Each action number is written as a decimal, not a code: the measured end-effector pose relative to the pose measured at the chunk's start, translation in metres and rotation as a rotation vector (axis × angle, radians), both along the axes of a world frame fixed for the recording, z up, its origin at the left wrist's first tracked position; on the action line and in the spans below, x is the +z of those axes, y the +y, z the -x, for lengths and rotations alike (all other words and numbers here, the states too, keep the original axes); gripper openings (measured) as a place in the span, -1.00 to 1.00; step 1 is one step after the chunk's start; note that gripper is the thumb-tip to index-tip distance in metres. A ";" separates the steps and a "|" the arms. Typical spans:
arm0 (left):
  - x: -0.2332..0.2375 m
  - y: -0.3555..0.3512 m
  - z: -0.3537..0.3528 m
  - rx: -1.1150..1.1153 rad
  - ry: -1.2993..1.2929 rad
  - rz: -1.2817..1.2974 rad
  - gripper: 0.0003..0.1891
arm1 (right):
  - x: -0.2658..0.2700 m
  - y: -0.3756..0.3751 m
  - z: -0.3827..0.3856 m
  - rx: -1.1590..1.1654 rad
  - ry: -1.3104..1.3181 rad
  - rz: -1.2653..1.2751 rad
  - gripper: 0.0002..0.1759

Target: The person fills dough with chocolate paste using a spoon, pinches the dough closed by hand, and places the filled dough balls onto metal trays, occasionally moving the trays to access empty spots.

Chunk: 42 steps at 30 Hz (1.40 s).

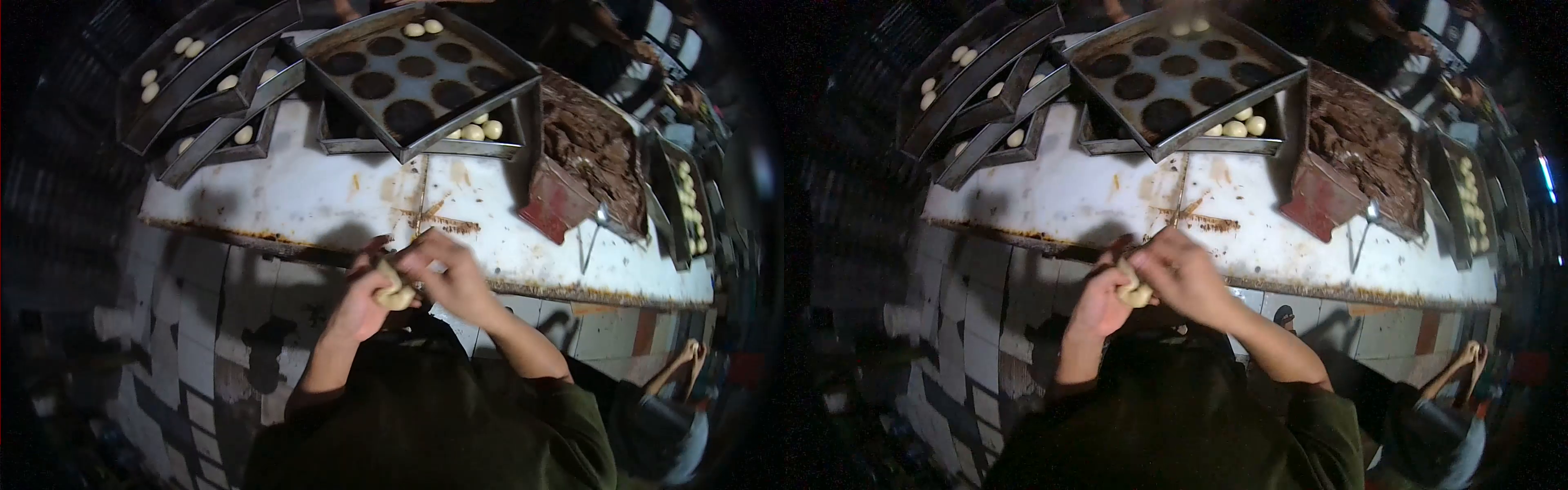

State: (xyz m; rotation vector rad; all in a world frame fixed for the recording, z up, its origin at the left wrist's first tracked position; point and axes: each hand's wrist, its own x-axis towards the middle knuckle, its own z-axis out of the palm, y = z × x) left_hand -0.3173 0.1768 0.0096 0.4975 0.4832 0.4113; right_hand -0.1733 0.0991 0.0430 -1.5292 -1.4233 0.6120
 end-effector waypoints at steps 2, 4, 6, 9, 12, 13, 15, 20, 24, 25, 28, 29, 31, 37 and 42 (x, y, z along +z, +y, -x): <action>-0.025 0.000 0.040 0.266 0.052 0.080 -0.55 | -0.008 0.001 0.051 0.069 -0.351 -0.261 -0.78; -0.021 -0.001 0.079 0.293 -0.051 0.143 -0.66 | -0.020 -0.008 0.092 0.202 -0.702 -0.209 -0.72; -0.021 -0.005 0.112 0.261 -0.167 0.098 -0.68 | -0.020 -0.003 0.119 0.171 -0.722 -0.294 -0.71; -0.011 -0.021 0.149 0.324 0.035 -0.312 -0.66 | 0.010 0.006 0.142 0.201 -0.272 0.170 -0.83; -0.019 -0.014 0.183 0.319 0.025 -0.586 -0.67 | 0.020 0.017 0.163 0.226 0.152 0.053 -0.86; -0.022 -0.009 0.186 0.411 0.063 -0.557 -0.69 | 0.005 0.019 0.176 0.178 0.052 -0.076 -0.83; -0.008 -0.003 0.183 0.575 0.117 -0.370 -0.78 | -0.013 0.019 0.200 0.135 -0.233 -0.248 -0.81; 0.005 0.015 0.174 0.561 -0.057 -0.310 -0.73 | 0.004 0.055 0.196 0.062 -0.307 -0.315 -0.85; 0.013 0.050 0.165 0.574 -0.044 -0.828 -0.63 | 0.015 0.095 0.181 0.063 0.418 -0.041 -0.91; 0.022 0.059 0.159 0.616 -0.004 -0.781 -0.63 | 0.007 0.108 0.180 0.073 0.251 -0.219 -0.89; 0.032 0.098 0.149 0.760 -0.094 -0.342 -0.73 | 0.005 0.137 0.191 -0.017 -0.339 -0.532 -0.75; 0.034 0.109 0.148 0.746 -0.095 -0.298 -0.78 | 0.005 0.146 0.191 -0.043 -0.415 -0.567 -0.73; 0.025 0.126 0.147 0.676 -0.042 -0.435 -0.80 | -0.002 0.172 0.177 0.038 -0.240 -0.565 -0.75; 0.037 0.158 0.131 0.639 -0.002 -0.912 -0.69 | -0.005 0.221 0.153 0.197 0.399 -0.220 -0.79; 0.044 0.190 0.119 0.761 0.047 -0.502 -0.75 | 0.000 0.229 0.158 0.038 -0.178 -0.587 -0.68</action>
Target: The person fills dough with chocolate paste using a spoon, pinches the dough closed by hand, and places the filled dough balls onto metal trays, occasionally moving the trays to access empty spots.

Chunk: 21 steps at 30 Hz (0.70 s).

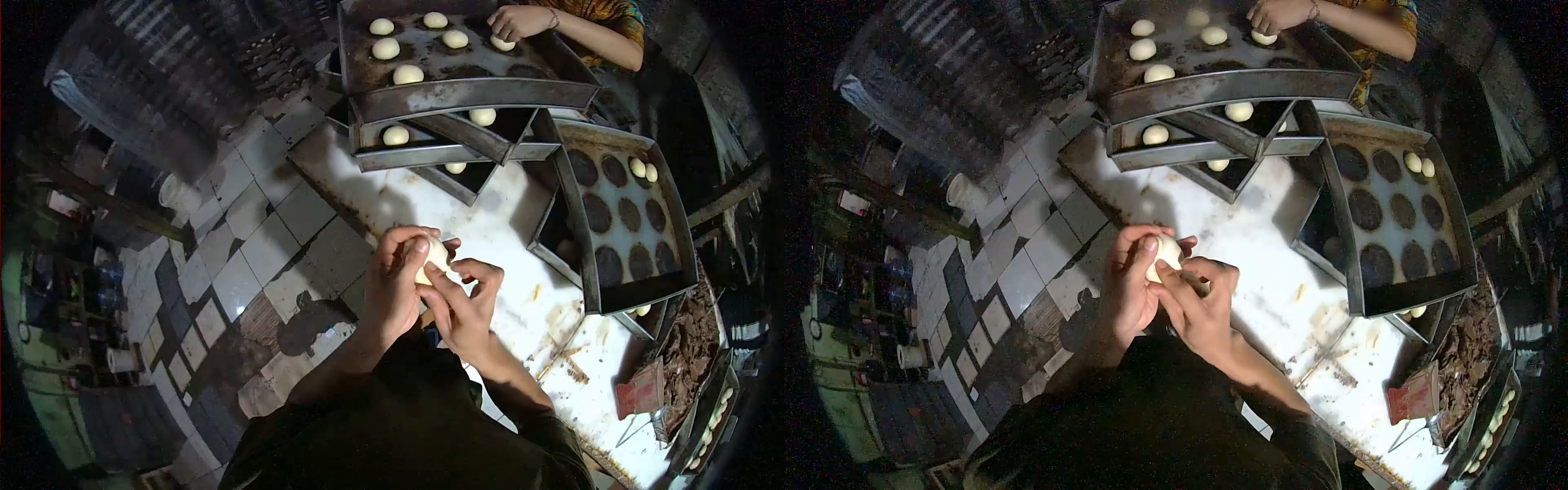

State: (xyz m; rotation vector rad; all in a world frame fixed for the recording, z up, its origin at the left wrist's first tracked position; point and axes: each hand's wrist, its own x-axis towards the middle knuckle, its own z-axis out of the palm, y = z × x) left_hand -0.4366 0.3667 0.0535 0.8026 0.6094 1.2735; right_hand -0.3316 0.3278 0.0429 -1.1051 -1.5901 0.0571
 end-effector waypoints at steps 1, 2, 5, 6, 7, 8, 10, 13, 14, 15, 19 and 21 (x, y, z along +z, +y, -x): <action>-0.001 0.001 -0.003 -0.020 0.038 -0.052 -0.76 | -0.003 0.006 -0.006 -0.034 -0.032 -0.030 -0.70; -0.002 -0.001 -0.006 -0.043 0.074 -0.104 -0.75 | 0.005 0.016 -0.016 0.028 -0.021 -0.110 -0.76; 0.002 0.001 -0.011 -0.131 0.136 -0.390 -0.71 | 0.007 0.025 -0.018 0.189 0.724 0.244 -0.84; 0.006 0.005 -0.010 -0.152 0.163 -0.453 -0.70 | 0.007 0.026 -0.019 0.175 0.720 0.245 -0.84; 0.004 0.012 -0.010 -0.149 0.174 -0.491 -0.70 | 0.006 0.026 -0.021 0.136 0.501 0.149 -0.84; 0.006 0.019 -0.011 -0.146 0.183 -0.532 -0.67 | 0.005 0.025 -0.021 0.097 0.277 0.055 -0.83; 0.013 0.030 -0.009 -0.094 0.028 -0.323 -0.71 | 0.014 0.022 -0.010 0.070 0.121 -0.041 -0.77; 0.013 0.047 -0.005 -0.241 -0.027 -0.265 -0.80 | 0.024 0.027 -0.009 -0.199 -0.130 -0.076 -0.78; 0.011 0.052 -0.004 -0.300 -0.014 -0.363 -0.81 | 0.030 0.037 -0.009 -0.234 -0.103 -0.111 -0.78; 0.012 0.054 -0.002 -0.292 -0.020 -0.479 -0.80 | 0.039 0.044 -0.005 -0.218 0.056 -0.067 -0.81; 0.028 0.092 0.027 -0.147 0.147 -0.772 -0.73 | 0.057 0.068 0.036 -0.063 0.503 0.201 -0.89; 0.034 0.111 0.045 -0.077 -0.029 -0.588 -0.73 | 0.063 0.081 0.058 -0.057 0.069 0.090 -0.79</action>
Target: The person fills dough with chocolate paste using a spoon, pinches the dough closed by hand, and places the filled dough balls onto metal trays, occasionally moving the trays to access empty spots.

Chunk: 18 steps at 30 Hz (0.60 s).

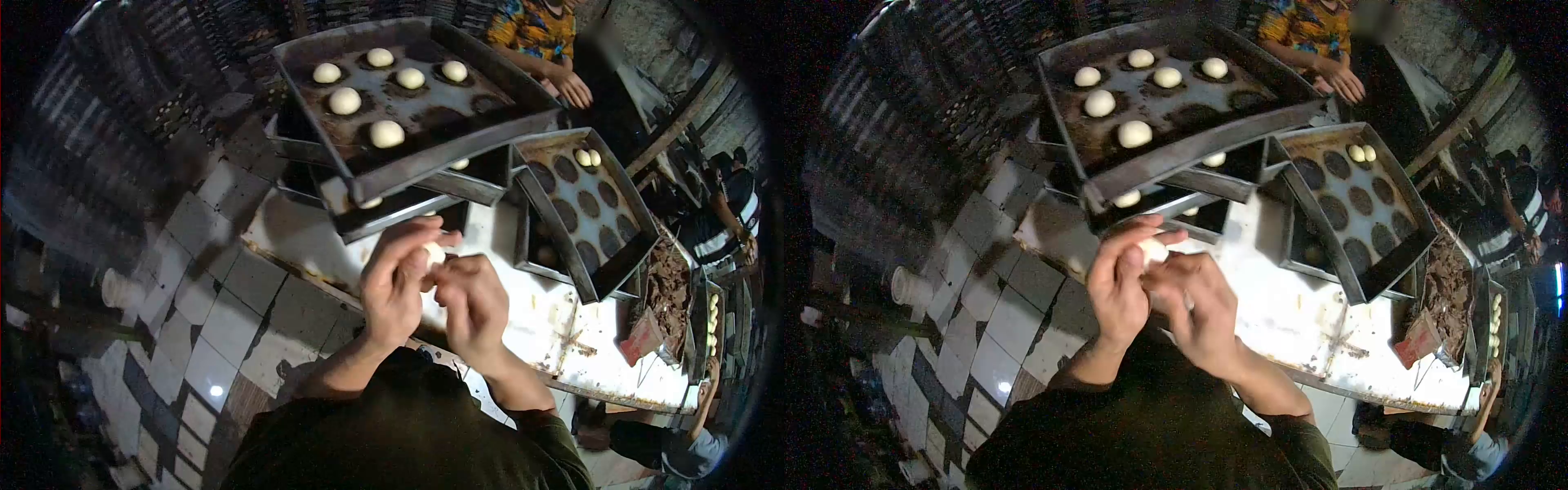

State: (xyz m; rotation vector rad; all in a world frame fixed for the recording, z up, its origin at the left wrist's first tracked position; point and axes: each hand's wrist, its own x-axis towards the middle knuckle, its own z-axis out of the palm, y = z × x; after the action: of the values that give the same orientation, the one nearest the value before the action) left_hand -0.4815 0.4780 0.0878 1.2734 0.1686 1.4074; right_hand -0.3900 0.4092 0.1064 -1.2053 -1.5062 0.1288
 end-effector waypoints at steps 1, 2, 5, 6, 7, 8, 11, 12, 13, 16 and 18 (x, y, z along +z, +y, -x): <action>0.008 0.011 0.012 -0.070 -0.074 0.154 -0.69 | 0.002 0.009 0.019 -0.006 -0.094 -0.059 -0.70; 0.010 0.022 0.027 -0.127 -0.041 0.203 -0.68 | 0.003 0.018 0.034 -0.063 -0.202 -0.102 -0.72; 0.012 0.042 0.064 -0.067 0.232 -0.059 -0.65 | 0.018 0.049 0.052 -0.223 -0.431 -0.246 -0.86; 0.018 0.041 0.068 0.010 0.220 -0.095 -0.65 | 0.028 0.059 0.059 -0.302 -0.403 -0.247 -0.83; 0.027 0.040 0.074 0.083 0.209 -0.128 -0.65 | 0.038 0.070 0.068 -0.385 -0.371 -0.245 -0.81; 0.020 0.045 0.080 0.126 0.235 -0.169 -0.64 | 0.033 0.084 0.073 -0.382 -0.204 -0.366 -0.75; 0.017 0.077 0.090 0.249 0.221 -0.281 -0.70 | 0.025 0.095 0.097 -0.300 0.028 -0.233 -0.73; 0.022 0.084 0.091 0.131 0.093 -0.100 -0.76 | 0.024 0.098 0.101 -0.266 -0.133 -0.295 -0.78; 0.024 0.095 0.091 0.047 -0.010 -0.019 -0.70 | 0.024 0.096 0.102 -0.234 -0.284 -0.270 -0.73; 0.041 0.101 0.106 -0.489 -0.123 0.493 -0.30 | 0.027 0.111 0.110 -0.306 -0.570 -0.279 -0.53; 0.038 0.106 0.106 -0.780 -0.229 0.468 -0.12 | 0.038 0.117 0.105 -0.274 -0.635 -0.268 -0.52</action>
State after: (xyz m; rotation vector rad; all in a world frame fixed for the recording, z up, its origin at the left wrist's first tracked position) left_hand -0.5876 0.5844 0.1259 0.6596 -0.1427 0.7579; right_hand -0.4948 0.5265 0.1444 -1.2793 -1.7979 -0.6770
